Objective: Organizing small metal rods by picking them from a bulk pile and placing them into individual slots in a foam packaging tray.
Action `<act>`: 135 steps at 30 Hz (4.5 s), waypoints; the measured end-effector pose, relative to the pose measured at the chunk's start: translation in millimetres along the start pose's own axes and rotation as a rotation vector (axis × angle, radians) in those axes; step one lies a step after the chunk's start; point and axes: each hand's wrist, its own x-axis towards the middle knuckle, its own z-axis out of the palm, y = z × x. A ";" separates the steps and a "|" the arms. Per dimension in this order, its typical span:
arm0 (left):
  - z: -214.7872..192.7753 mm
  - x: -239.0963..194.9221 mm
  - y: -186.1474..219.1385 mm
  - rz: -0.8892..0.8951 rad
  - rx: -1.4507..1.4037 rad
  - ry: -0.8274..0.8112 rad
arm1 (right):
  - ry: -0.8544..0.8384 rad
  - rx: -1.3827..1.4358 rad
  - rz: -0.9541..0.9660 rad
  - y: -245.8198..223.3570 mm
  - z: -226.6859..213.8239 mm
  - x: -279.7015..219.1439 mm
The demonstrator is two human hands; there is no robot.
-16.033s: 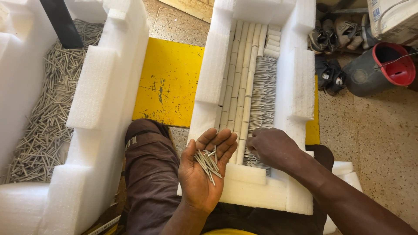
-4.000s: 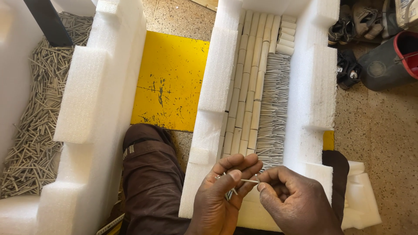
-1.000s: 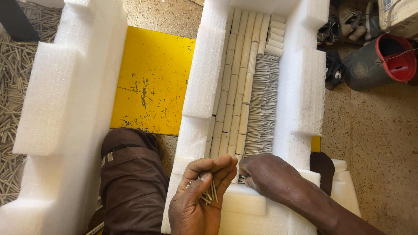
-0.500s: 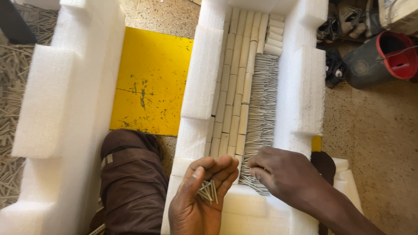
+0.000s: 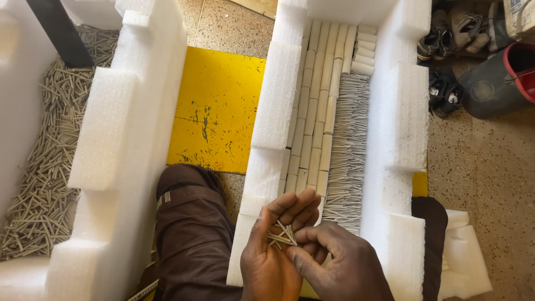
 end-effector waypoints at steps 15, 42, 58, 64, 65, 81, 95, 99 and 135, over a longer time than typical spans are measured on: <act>1.7 -0.1 2.8 -0.083 -0.035 0.136 | 0.032 -0.129 0.098 -10.5 -17.9 4.2; -0.6 3.6 18.3 -0.240 0.118 0.385 | -0.177 -1.105 -0.223 47.3 -42.3 79.2; -7.4 5.1 15.9 -0.292 0.126 0.425 | -0.463 -1.038 -0.161 55.8 -42.1 93.1; -20.4 3.9 10.5 -0.239 0.114 0.326 | -0.425 -0.996 -0.107 54.2 -41.8 91.6; -21.4 4.5 10.0 -0.247 0.105 0.336 | -0.416 -0.980 -0.097 52.3 -43.1 90.6; -28.6 5.1 6.7 -0.262 0.140 0.383 | -0.505 -0.951 -0.022 41.1 -48.5 89.1; -28.1 4.4 7.7 -0.258 0.137 0.346 | -0.490 -0.889 -0.006 33.2 -42.2 94.2; -21.3 7.5 11.6 -0.265 0.129 0.380 | -0.489 -0.944 -0.106 50.0 -32.3 103.1; 8.2 -0.5 7.1 -0.075 -0.045 0.316 | 0.233 -0.182 -0.479 6.6 -8.6 2.5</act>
